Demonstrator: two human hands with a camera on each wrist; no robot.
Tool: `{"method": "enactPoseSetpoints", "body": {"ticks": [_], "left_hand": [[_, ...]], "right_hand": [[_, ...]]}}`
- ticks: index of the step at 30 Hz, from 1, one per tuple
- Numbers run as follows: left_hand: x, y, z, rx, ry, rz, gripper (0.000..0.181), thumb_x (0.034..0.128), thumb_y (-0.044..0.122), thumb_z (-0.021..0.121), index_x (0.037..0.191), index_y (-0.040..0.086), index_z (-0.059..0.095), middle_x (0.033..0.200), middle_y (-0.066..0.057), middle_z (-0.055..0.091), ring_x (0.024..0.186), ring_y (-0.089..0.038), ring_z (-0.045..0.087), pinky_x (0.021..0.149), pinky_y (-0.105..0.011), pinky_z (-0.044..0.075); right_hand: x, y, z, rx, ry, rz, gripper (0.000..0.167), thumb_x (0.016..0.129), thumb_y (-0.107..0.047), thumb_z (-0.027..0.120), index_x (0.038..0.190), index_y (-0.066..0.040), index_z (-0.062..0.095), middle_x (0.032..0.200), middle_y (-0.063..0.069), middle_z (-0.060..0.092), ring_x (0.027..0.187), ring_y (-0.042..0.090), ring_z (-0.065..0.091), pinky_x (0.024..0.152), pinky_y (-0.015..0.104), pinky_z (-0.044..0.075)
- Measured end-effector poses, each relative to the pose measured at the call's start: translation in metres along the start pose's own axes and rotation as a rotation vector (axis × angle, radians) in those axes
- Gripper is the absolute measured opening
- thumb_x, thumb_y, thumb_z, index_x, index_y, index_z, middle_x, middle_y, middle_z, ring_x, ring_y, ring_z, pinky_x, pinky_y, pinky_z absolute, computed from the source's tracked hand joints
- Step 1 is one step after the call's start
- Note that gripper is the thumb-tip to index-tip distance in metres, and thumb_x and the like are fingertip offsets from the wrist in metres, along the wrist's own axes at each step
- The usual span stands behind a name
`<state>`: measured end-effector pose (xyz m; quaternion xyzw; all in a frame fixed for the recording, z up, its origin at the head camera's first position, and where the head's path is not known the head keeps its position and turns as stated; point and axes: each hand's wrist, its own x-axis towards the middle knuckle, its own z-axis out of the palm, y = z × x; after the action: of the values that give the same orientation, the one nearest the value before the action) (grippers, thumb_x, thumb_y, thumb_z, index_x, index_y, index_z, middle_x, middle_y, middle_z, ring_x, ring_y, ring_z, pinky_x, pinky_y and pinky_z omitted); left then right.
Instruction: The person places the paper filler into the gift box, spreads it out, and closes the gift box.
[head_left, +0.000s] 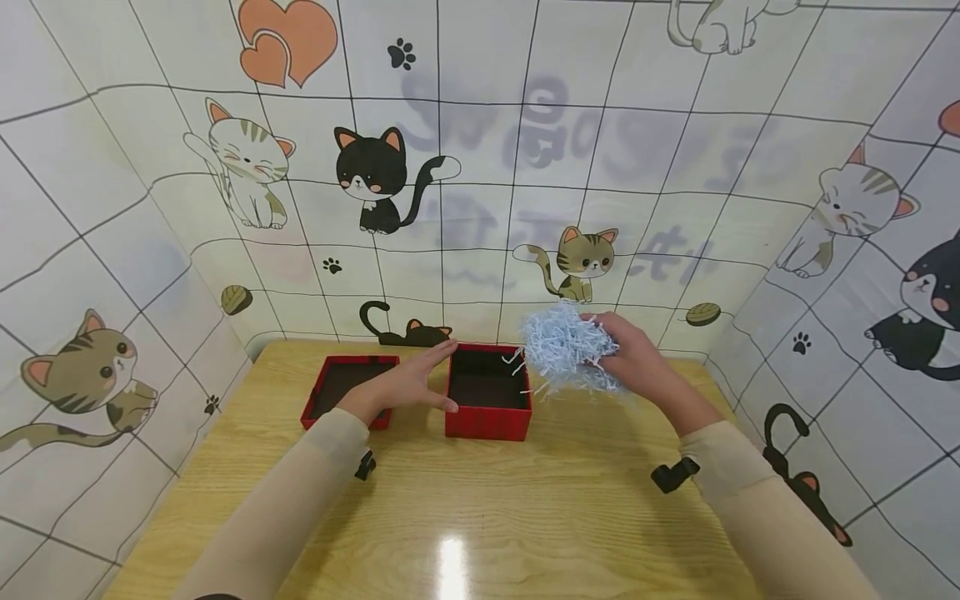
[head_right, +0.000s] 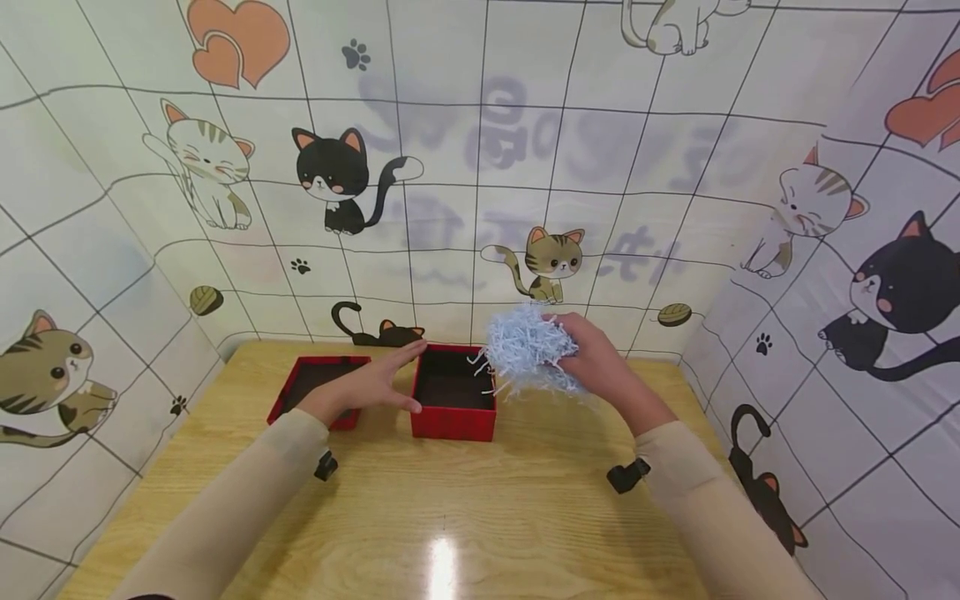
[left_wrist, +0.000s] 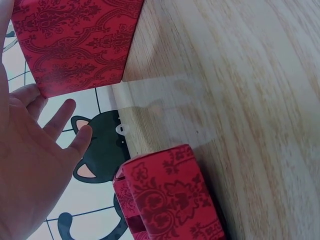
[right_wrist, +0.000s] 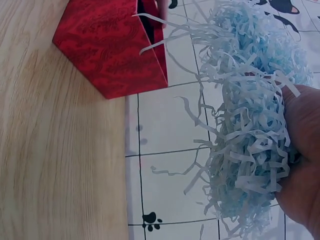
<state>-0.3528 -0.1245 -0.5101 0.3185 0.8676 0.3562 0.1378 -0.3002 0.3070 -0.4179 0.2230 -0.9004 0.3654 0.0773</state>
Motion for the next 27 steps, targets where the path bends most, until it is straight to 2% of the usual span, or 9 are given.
{"method": "enactPoseSetpoints", "body": {"ticks": [4, 11, 16, 27], "left_hand": [[0.000, -0.001, 0.000, 0.004, -0.001, 0.002, 0.125, 0.0870, 0.057, 0.092, 0.180, 0.022, 0.017, 0.186, -0.004, 0.010, 0.170, -0.033, 0.014, 0.130, -0.068, 0.025], [0.001, -0.001, 0.000, 0.005, 0.000, 0.002, 0.125, 0.0867, 0.057, 0.092, 0.180, 0.022, 0.017, 0.186, 0.002, 0.010, 0.170, -0.032, 0.014, 0.130, -0.066, 0.025], [0.000, -0.001, 0.000, 0.006, 0.003, 0.009, 0.125, 0.0871, 0.057, 0.092, 0.180, 0.020, 0.017, 0.186, -0.002, 0.011, 0.170, -0.034, 0.013, 0.131, -0.066, 0.023], [0.000, -0.002, -0.001, 0.013, -0.001, 0.004, 0.124, 0.0874, 0.058, 0.091, 0.180, 0.025, 0.015, 0.186, 0.002, 0.009, 0.170, -0.033, 0.014, 0.131, -0.066, 0.024]], "right_hand": [[0.007, -0.008, 0.005, 0.001, -0.016, -0.028, 0.062, 0.093, 0.018, 0.071, 0.151, -0.002, 0.061, 0.155, 0.019, 0.059, 0.150, 0.045, 0.049, 0.117, 0.067, 0.045], [0.021, -0.019, 0.015, 0.018, -0.044, -0.059, 0.058, 0.096, 0.009, 0.079, 0.150, -0.004, 0.065, 0.146, 0.017, 0.063, 0.143, 0.043, 0.056, 0.115, 0.065, 0.048], [0.033, -0.024, 0.028, 0.034, -0.074, -0.087, 0.056, 0.094, 0.007, 0.083, 0.147, -0.006, 0.067, 0.142, 0.015, 0.065, 0.139, 0.040, 0.058, 0.115, 0.062, 0.049], [0.057, -0.032, 0.056, -0.043, -0.163, -0.166, 0.052, 0.093, 0.003, 0.086, 0.142, -0.005, 0.070, 0.135, 0.013, 0.068, 0.129, 0.035, 0.063, 0.111, 0.056, 0.053]]}}
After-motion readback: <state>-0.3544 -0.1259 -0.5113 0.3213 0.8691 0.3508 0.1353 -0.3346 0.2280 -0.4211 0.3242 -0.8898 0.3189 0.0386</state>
